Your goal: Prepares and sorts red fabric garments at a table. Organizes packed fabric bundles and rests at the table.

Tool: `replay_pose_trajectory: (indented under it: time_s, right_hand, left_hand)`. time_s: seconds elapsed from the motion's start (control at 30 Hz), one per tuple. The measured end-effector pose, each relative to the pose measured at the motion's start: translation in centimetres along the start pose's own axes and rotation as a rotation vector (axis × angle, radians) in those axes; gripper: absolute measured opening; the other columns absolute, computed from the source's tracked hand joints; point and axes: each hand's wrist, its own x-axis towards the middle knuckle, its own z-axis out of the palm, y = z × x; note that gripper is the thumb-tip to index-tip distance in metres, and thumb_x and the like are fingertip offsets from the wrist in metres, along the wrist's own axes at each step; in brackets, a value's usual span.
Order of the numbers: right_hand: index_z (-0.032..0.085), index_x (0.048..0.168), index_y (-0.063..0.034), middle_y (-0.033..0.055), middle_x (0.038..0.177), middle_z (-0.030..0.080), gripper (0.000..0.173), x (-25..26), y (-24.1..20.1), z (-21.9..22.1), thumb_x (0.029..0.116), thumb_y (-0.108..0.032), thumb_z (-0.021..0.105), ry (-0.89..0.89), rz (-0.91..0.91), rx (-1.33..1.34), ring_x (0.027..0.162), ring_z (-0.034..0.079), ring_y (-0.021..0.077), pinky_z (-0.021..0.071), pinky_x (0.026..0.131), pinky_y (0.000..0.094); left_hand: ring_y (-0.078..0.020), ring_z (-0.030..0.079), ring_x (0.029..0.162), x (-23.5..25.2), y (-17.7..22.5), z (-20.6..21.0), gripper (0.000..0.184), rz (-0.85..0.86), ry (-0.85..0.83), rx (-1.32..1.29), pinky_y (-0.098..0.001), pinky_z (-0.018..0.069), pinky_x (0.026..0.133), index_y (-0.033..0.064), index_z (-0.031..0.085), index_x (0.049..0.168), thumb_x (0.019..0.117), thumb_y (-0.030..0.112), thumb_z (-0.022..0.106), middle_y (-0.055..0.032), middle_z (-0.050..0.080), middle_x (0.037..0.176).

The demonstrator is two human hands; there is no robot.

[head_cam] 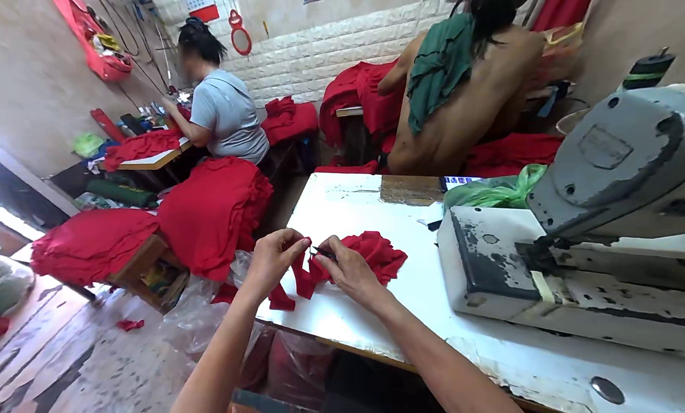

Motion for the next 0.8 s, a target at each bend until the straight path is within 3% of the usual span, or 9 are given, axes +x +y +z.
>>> replay_pose_trajectory:
  time_s: [0.13,0.2,0.3,0.37,0.43,0.53,0.6,0.7,0.8]
  right_hand:
    - [0.066,0.112,0.0035,0.0169,0.095,0.071,0.028,0.2,0.9,0.6,0.1058,-0.019,0.051,0.061,-0.081,-0.012,0.088,0.071,0.0273,0.0564,0.083,0.0435]
    - [0.067,0.108,0.0030,0.0156,0.090,0.070,0.027,0.2,1.2,0.3,0.1059,-0.018,0.051,0.099,-0.051,-0.021,0.084,0.070,0.0265,0.0565,0.081,0.0437]
    - [0.066,0.112,0.0003,0.0135,0.088,0.069,0.027,0.4,1.7,-0.9,0.1045,-0.024,0.057,0.184,0.084,0.026,0.082,0.068,0.0253,0.0551,0.078,0.0460]
    - [0.063,0.118,-0.0025,0.0102,0.085,0.068,0.035,0.6,2.3,-1.6,0.0991,-0.031,0.067,0.237,0.162,0.097,0.077,0.065,0.0228,0.0537,0.073,0.0463]
    - [0.060,0.119,-0.0043,0.0057,0.078,0.064,0.041,0.8,2.9,-2.1,0.0929,-0.033,0.076,0.266,0.196,0.161,0.068,0.059,0.0183,0.0505,0.067,0.0428]
    - [0.066,0.108,-0.0037,0.0066,0.079,0.065,0.026,0.9,3.4,-2.4,0.0936,-0.023,0.075,0.248,0.232,0.172,0.069,0.060,0.0176,0.0516,0.069,0.0415]
    - [0.069,0.100,-0.0039,0.0065,0.077,0.065,0.018,1.0,3.6,-2.3,0.0958,-0.021,0.072,0.202,0.246,0.133,0.068,0.061,0.0168,0.0521,0.069,0.0404]
    - [0.070,0.100,-0.0046,0.0073,0.080,0.069,0.018,1.1,3.6,-2.4,0.0990,-0.022,0.068,0.100,0.297,0.043,0.072,0.064,0.0187,0.0520,0.072,0.0420]
    - [0.072,0.107,-0.0022,0.0158,0.098,0.071,0.020,1.3,3.7,-2.9,0.1009,-0.020,0.064,-0.038,0.353,-0.120,0.096,0.067,0.0306,0.0503,0.089,0.0534]
  left_hand:
    - [-0.0002,0.053,0.060,0.0,0.2,0.3,0.018,0.003,-0.055,-0.081,-0.0200,0.0452,0.058,0.0094,0.074,0.100,0.1004,0.026,0.066,0.0040,0.066,0.078]
    - [-0.0017,0.055,0.061,0.0,-0.4,0.4,0.018,-0.002,-0.020,-0.115,-0.0217,0.0466,0.059,0.0096,0.073,0.097,0.1005,0.026,0.066,0.0041,0.065,0.076]
    - [-0.0095,0.048,0.057,0.1,-2.2,0.1,0.033,-0.059,0.163,-0.101,-0.0326,0.0419,0.057,0.0112,0.058,0.074,0.0953,0.032,0.072,0.0022,0.050,0.062]
    - [-0.0113,0.045,0.055,0.1,-3.0,-0.5,0.039,-0.093,0.212,-0.044,-0.0344,0.0387,0.055,0.0124,0.051,0.067,0.0920,0.030,0.076,0.0020,0.046,0.059]
    - [-0.0142,0.049,0.060,-0.4,-2.9,-0.7,0.029,-0.060,0.129,0.003,-0.0372,0.0420,0.059,0.0079,0.056,0.077,0.0919,0.023,0.076,-0.0022,0.051,0.065]
    - [-0.0125,0.055,0.068,-1.1,-2.6,0.4,0.022,0.018,-0.131,0.033,-0.0357,0.0487,0.068,0.0059,0.069,0.106,0.0952,0.025,0.072,-0.0040,0.061,0.077]
    - [-0.0175,0.058,0.071,-1.4,-2.2,1.4,0.026,0.036,-0.289,0.115,-0.0410,0.0492,0.072,0.0049,0.071,0.110,0.0973,0.028,0.069,-0.0083,0.064,0.081]
    - [-0.0356,0.068,0.093,-1.4,-1.8,2.3,0.029,0.034,-0.513,0.273,-0.0566,0.0508,0.089,0.0027,0.069,0.121,0.0967,0.019,0.070,-0.0208,0.071,0.099]
    - [-0.0373,0.067,0.106,-1.3,-2.9,3.0,0.023,0.068,-0.464,0.304,-0.0555,0.0486,0.097,-0.0011,0.072,0.113,0.0976,0.015,0.066,-0.0224,0.071,0.108]
